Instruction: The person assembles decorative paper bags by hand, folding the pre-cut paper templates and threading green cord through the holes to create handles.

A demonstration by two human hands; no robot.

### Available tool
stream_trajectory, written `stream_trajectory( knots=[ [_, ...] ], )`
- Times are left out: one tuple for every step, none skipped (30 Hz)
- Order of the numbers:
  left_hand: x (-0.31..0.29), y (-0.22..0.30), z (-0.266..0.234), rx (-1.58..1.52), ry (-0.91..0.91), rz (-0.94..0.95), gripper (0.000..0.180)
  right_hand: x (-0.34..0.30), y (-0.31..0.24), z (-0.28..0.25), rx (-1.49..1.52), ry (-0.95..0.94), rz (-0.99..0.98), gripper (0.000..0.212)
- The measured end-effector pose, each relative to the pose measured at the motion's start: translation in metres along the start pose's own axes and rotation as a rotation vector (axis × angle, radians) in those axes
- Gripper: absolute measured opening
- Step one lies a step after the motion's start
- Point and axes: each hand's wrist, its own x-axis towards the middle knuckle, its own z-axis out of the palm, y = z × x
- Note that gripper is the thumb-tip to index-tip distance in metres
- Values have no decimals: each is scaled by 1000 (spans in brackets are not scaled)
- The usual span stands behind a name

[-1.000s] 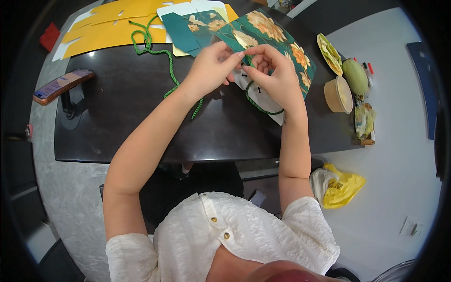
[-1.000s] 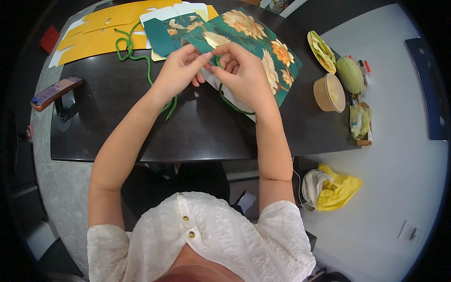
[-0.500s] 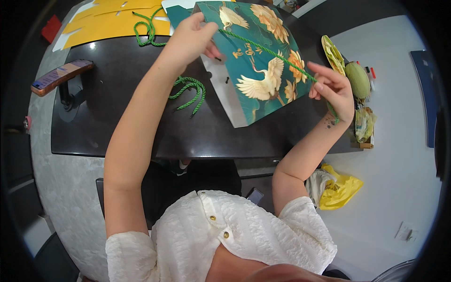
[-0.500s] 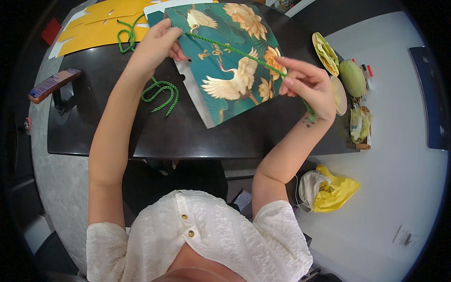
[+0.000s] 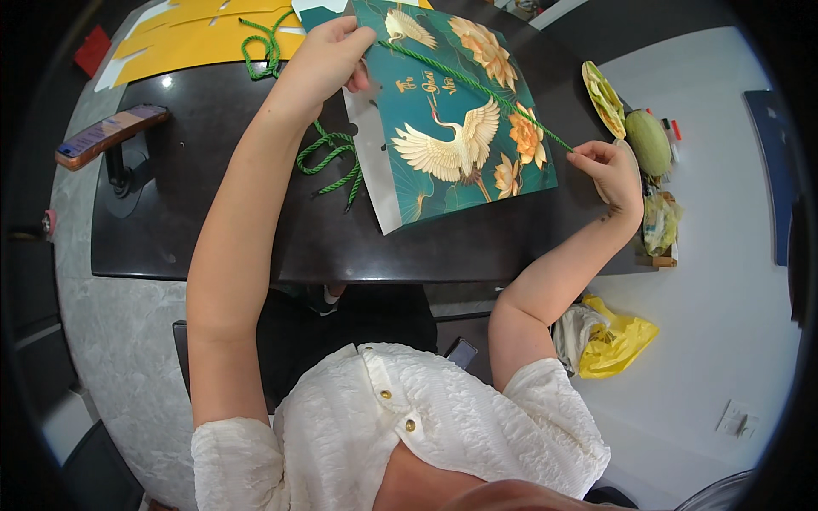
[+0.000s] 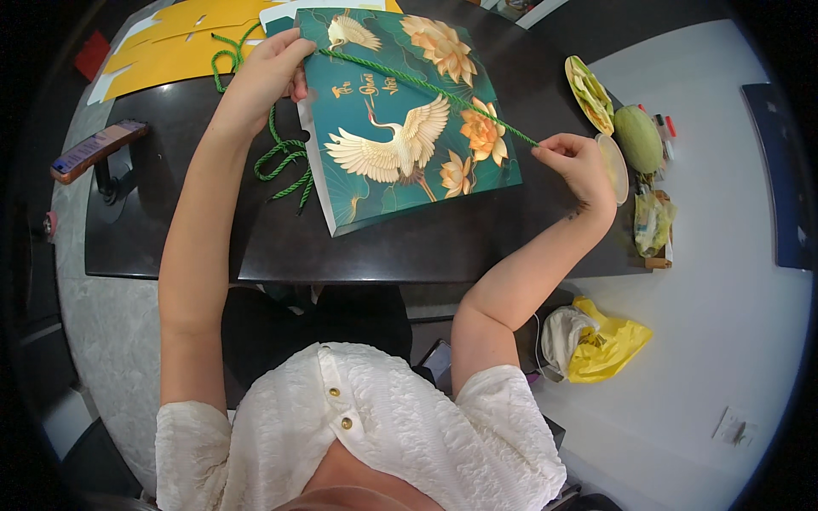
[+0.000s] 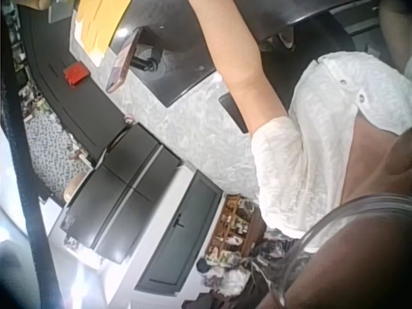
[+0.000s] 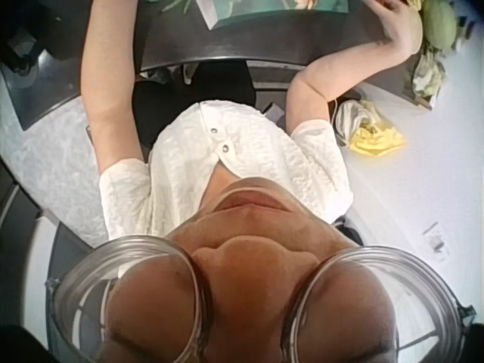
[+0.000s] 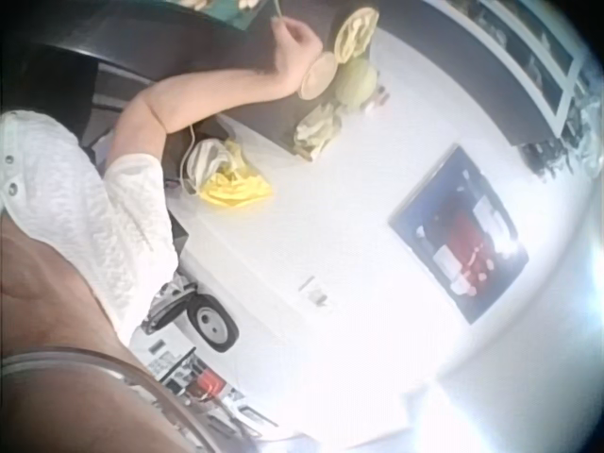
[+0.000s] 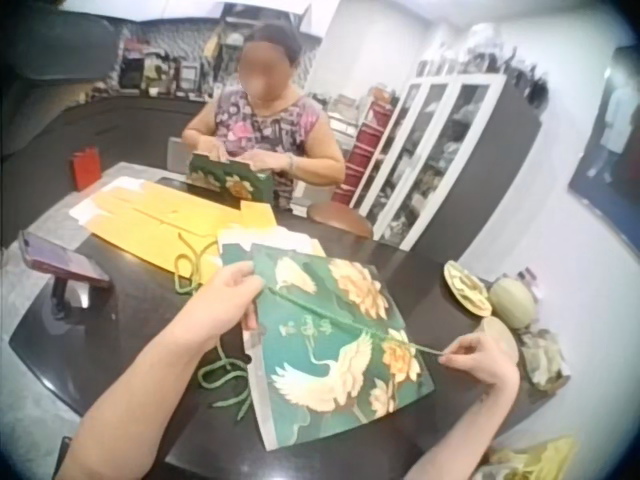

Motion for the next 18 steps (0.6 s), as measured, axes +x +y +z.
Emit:
stream_trajectory(
  knots=[
    [-1,0,1,-15,4,-3,23,2,7,-2,96,3,35,17],
    [-1,1,2,-31,8,-7,23,2,14,-4,95,6,36,17],
    [-1,1,1,-29,10,-8,23,2,15,-4,141,30,50,17],
    [-1,1,1,-30,17,-11,23,2,15,-4,187,54,64,16],
    [-1,0,1,-31,24,-13,23,3,17,-5,188,52,64,16],
    [-1,0,-1,-31,25,-15,23,3,17,-6,198,73,84,17],
    [-1,-1,-2,-25,1,-13,23,3,17,-6,207,95,103,18],
    [0,-1,-4,-19,-23,-12,24,4,17,-5,207,94,103,18],
    [-1,0,-3,-19,-25,-12,24,4,12,-4,264,110,20,16],
    [-2,0,-1,-45,-26,-28,26,4,8,-2,320,125,-63,15],
    [-3,0,1,-70,-28,-44,29,3,5,-2,319,127,-61,15],
    [-5,1,5,-68,-28,-44,29,4,3,2,614,45,-208,14],
    [-9,3,14,-149,-49,-45,34,4,-3,5,908,-40,-353,13],
    [-12,4,19,-229,-71,-47,39,6,-10,13,910,-38,-351,13],
    [-14,7,24,-289,-176,-74,60,7,-25,22,1031,-217,-451,14],
    [-18,8,30,-288,-181,-74,60,8,-41,32,1147,-400,-555,16],
    [-21,10,39,-318,-191,-80,69,7,-54,38,1135,-435,-508,17],
    [-23,8,46,-352,-204,-90,79,5,-64,45,1120,-466,-457,20]
  ],
)
